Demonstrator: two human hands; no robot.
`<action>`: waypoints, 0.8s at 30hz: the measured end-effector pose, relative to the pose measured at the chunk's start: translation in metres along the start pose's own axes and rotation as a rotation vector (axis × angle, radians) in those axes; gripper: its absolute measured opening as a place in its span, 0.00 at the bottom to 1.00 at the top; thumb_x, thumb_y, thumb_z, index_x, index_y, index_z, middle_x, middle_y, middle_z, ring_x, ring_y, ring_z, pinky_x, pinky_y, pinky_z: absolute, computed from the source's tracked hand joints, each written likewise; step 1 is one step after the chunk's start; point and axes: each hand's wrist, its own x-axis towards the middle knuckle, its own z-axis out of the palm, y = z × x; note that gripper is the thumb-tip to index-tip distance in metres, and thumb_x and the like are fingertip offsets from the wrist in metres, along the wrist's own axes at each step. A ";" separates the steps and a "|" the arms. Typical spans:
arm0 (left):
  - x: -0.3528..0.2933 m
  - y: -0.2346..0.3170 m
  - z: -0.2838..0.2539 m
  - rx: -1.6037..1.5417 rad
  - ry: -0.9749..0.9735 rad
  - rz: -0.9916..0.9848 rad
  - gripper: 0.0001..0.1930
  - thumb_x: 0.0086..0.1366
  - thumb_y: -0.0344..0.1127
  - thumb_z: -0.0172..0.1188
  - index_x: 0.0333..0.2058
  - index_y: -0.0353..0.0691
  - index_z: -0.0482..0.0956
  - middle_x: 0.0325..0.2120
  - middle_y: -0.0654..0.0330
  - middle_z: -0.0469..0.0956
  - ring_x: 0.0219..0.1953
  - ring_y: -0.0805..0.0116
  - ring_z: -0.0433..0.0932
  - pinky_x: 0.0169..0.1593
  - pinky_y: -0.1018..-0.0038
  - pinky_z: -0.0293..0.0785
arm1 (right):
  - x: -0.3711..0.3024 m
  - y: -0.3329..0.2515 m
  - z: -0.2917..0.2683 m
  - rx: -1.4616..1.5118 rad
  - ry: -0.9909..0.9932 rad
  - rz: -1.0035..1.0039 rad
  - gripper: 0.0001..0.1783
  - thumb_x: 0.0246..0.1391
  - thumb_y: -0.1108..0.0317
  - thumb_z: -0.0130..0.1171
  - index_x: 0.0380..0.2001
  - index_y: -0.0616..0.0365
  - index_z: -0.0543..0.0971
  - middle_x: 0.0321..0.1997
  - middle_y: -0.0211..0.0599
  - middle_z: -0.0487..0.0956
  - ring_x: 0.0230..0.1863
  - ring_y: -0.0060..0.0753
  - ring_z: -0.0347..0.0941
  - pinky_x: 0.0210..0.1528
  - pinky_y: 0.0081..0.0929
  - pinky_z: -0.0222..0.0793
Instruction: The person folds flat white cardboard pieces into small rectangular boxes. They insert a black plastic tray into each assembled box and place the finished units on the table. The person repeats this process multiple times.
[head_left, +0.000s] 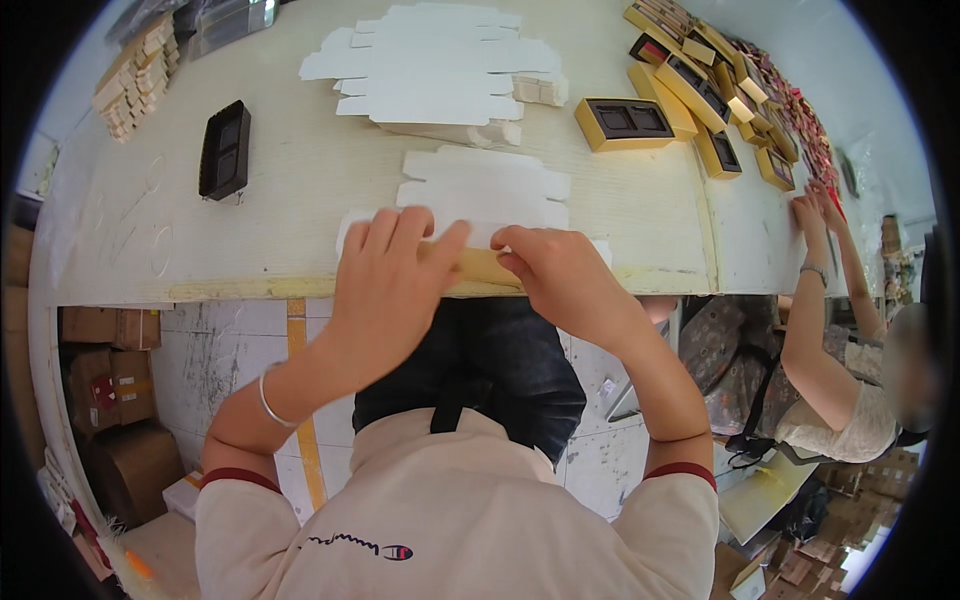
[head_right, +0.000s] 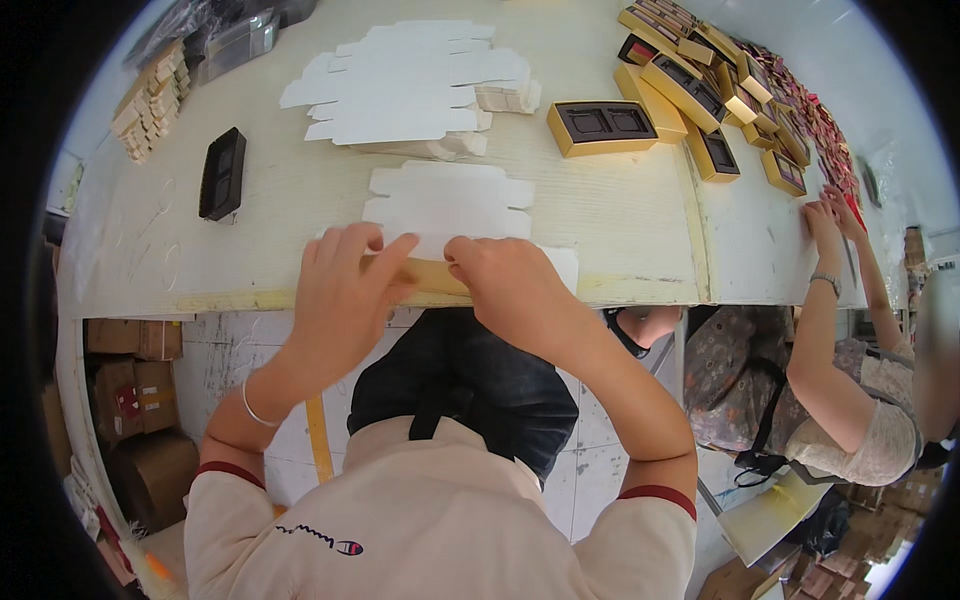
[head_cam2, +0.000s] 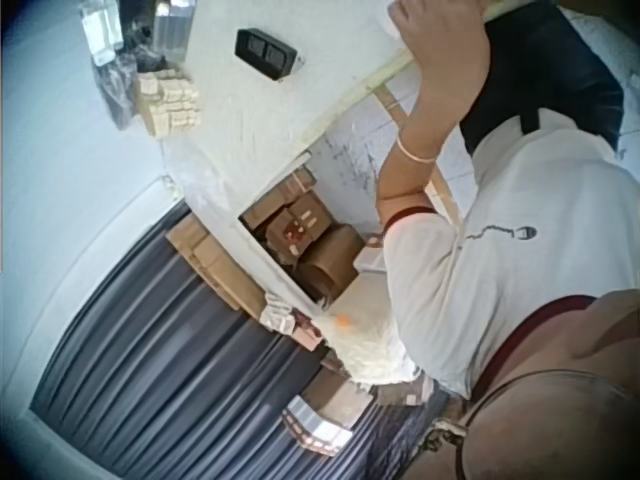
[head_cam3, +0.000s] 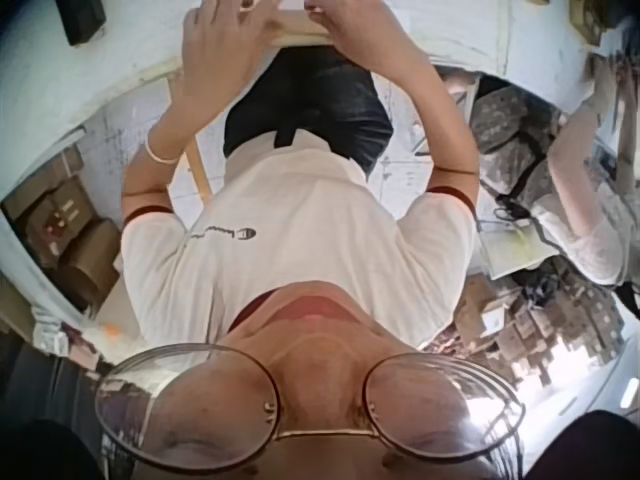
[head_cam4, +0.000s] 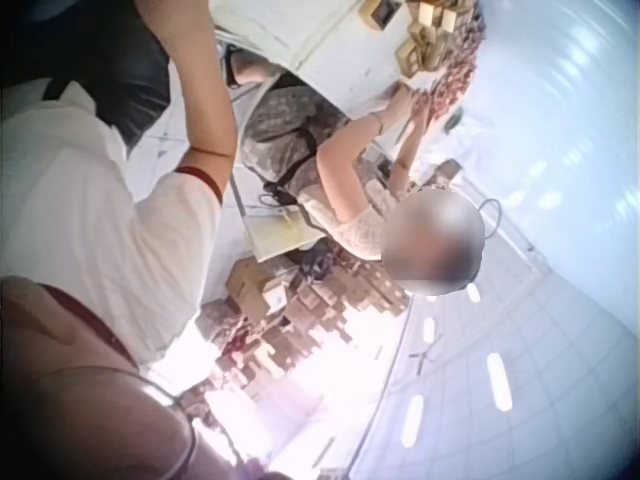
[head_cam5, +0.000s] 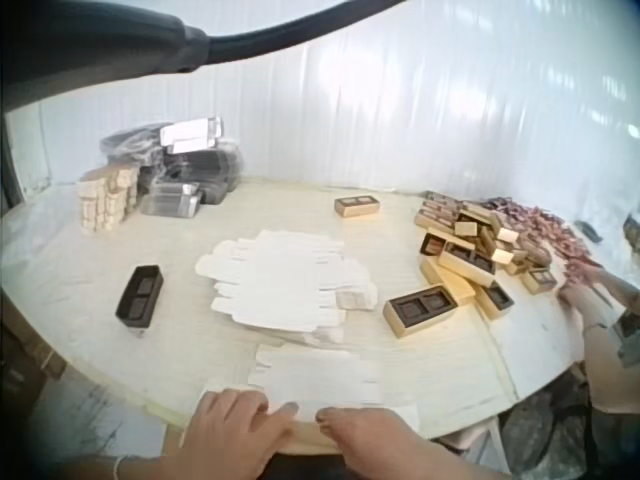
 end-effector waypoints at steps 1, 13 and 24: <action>-0.005 0.009 -0.001 -0.051 0.000 -0.035 0.17 0.55 0.40 0.65 0.41 0.40 0.76 0.30 0.57 0.67 0.29 0.57 0.71 0.34 0.67 0.69 | 0.001 -0.004 -0.003 0.165 -0.055 0.084 0.12 0.55 0.77 0.57 0.43 0.62 0.74 0.26 0.41 0.77 0.29 0.40 0.74 0.34 0.32 0.70; -0.007 -0.013 -0.020 -0.403 -0.218 -0.360 0.05 0.57 0.27 0.58 0.33 0.35 0.75 0.30 0.55 0.73 0.25 0.56 0.74 0.31 0.68 0.71 | -0.066 0.021 -0.015 -0.049 0.061 -0.184 0.30 0.44 0.74 0.63 0.55 0.55 0.73 0.63 0.48 0.67 0.62 0.54 0.64 0.64 0.45 0.59; -0.022 -0.011 -0.054 -0.289 -0.296 -0.129 0.06 0.54 0.21 0.57 0.30 0.38 0.75 0.28 0.58 0.71 0.26 0.58 0.72 0.30 0.69 0.69 | -0.060 -0.022 0.034 -0.265 0.387 -0.805 0.06 0.48 0.71 0.61 0.29 0.59 0.76 0.36 0.39 0.79 0.37 0.36 0.76 0.41 0.29 0.73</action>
